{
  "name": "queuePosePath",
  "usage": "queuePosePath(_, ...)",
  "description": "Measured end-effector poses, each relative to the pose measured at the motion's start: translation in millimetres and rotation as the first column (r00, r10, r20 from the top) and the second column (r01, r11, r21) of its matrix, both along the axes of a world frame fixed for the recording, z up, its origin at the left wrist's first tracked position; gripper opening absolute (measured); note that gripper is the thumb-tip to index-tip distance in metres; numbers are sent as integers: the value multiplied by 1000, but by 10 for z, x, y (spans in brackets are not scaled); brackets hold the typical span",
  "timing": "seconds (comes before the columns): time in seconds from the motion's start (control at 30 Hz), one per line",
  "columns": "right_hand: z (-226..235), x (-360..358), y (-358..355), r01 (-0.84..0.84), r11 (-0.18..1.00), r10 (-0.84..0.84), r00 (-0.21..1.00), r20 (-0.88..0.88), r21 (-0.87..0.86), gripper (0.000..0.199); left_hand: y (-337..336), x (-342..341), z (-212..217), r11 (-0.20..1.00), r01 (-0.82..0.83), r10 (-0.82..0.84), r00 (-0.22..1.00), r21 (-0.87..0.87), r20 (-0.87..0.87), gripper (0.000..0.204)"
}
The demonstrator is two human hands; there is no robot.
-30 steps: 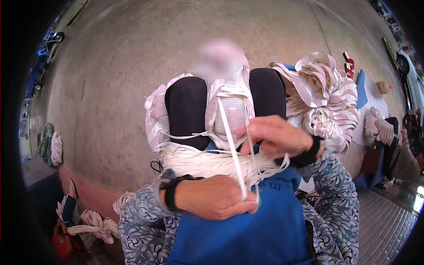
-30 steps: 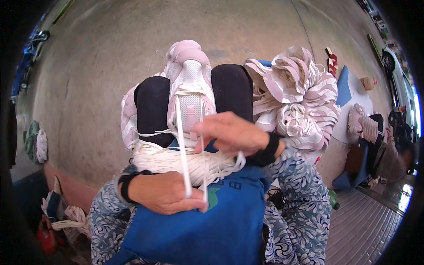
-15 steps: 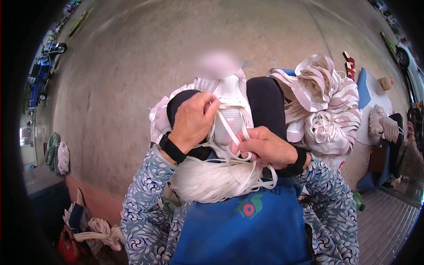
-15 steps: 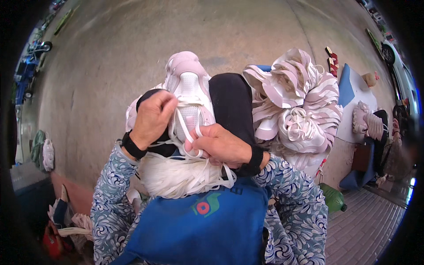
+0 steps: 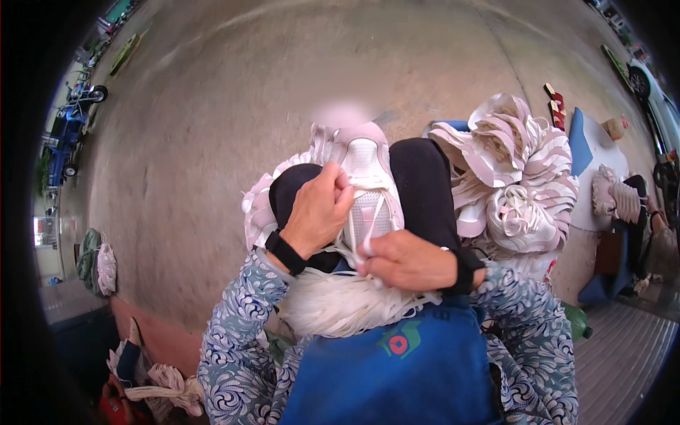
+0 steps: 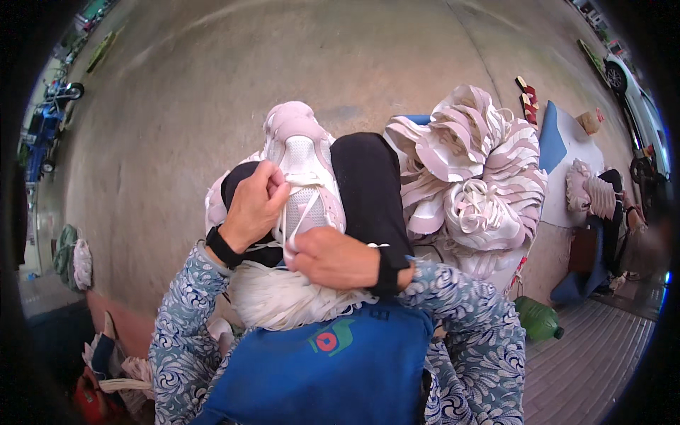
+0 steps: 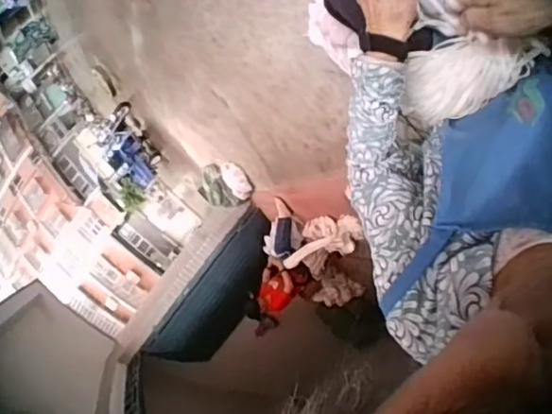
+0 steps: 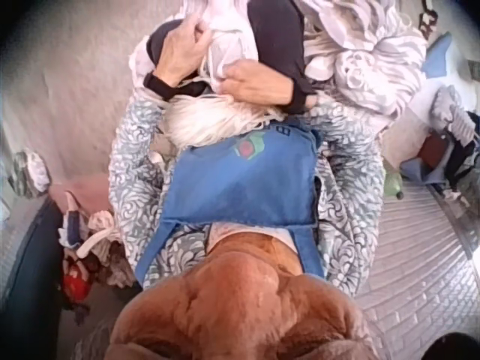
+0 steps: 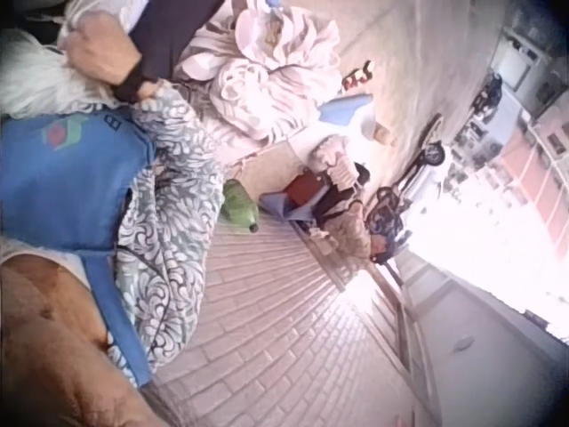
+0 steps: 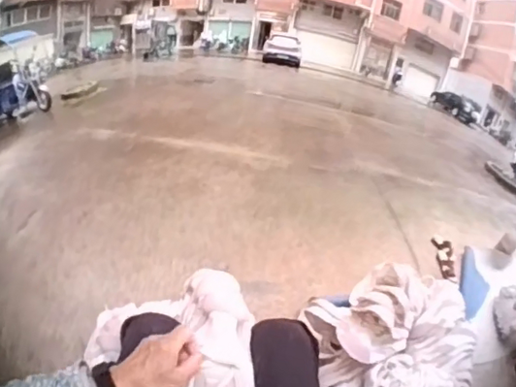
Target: Lacing white and pink sneakers by hand.
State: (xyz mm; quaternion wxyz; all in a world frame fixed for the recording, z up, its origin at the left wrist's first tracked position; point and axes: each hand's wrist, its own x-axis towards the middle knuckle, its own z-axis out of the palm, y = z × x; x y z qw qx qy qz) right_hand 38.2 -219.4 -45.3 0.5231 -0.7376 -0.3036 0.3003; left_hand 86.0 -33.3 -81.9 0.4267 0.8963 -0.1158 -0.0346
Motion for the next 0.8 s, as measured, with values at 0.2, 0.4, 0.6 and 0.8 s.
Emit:
queuePosePath(0.2,-105,-223,219,-35,996,57,965,256,-88,21,146,-232,229,987,101,-150,866,-127,-476,45)
queuePosePath(0.4,-346,-204,485,-85,974,221,556,801,-209,17,151,-253,147,962,62,-187,860,-267,-475,37)
queuePosePath(0.6,-324,-101,474,-134,966,241,779,579,-222,16,99,-242,212,749,-318,-308,610,-581,-730,22)
queuePosePath(0.8,-277,-258,539,-133,941,264,865,427,-311,18,140,-364,50,853,-118,-243,772,-508,-588,19)
